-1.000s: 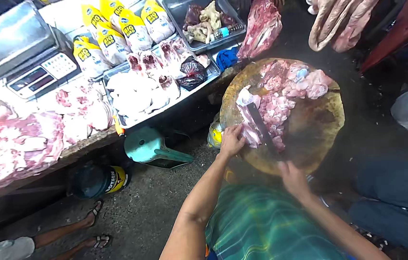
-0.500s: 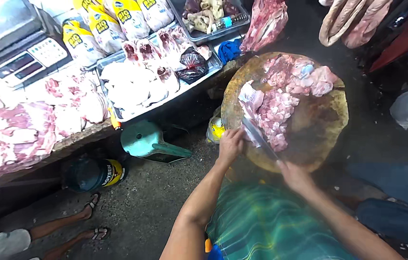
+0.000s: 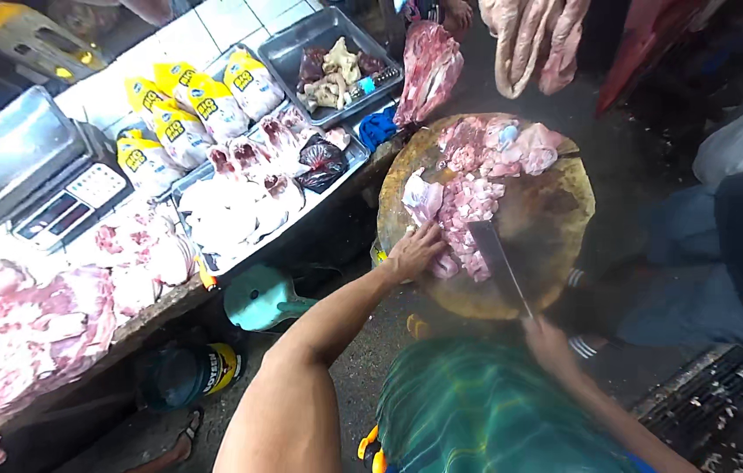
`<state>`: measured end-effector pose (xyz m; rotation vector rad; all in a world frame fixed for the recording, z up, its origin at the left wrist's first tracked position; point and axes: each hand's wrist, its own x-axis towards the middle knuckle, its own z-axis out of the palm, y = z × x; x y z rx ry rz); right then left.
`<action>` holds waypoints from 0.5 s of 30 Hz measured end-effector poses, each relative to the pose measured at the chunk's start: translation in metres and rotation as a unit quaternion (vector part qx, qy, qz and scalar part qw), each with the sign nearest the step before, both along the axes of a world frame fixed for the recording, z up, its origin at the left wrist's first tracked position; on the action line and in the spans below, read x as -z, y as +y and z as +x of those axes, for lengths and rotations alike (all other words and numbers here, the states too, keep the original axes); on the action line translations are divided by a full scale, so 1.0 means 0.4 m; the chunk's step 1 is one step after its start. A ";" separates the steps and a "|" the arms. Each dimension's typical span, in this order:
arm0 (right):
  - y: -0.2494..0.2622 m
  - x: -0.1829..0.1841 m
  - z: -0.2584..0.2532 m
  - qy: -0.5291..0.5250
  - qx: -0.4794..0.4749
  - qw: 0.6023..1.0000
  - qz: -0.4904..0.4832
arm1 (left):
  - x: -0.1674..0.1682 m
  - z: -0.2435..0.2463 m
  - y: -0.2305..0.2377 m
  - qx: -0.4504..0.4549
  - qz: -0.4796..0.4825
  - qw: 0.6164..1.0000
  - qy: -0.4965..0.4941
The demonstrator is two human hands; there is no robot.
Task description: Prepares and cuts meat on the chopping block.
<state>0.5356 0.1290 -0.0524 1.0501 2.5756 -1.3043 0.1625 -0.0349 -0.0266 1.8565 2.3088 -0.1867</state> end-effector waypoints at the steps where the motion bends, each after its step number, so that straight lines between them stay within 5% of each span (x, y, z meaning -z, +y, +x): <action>1: 0.006 0.000 0.001 0.003 0.001 1.000 -0.011 | -0.007 -0.007 0.004 0.009 -0.015 1.000 0.008; 4: 0.007 -0.032 0.004 0.000 -0.005 0.999 -0.035 | -0.019 0.004 -0.019 -0.017 -0.045 0.999 0.001; 7: 0.019 -0.132 -0.015 -0.046 -0.052 0.997 -0.040 | -0.063 0.036 -0.051 -0.138 -0.013 0.982 -0.127; 11: 0.054 -0.187 -0.081 -0.121 -0.072 0.988 -0.067 | -0.168 0.115 -0.026 -0.358 0.067 0.877 -0.315; 15: 0.058 -0.188 -0.126 -0.124 -0.036 0.990 -0.064 | -0.183 0.137 0.012 -0.395 0.073 0.872 -0.281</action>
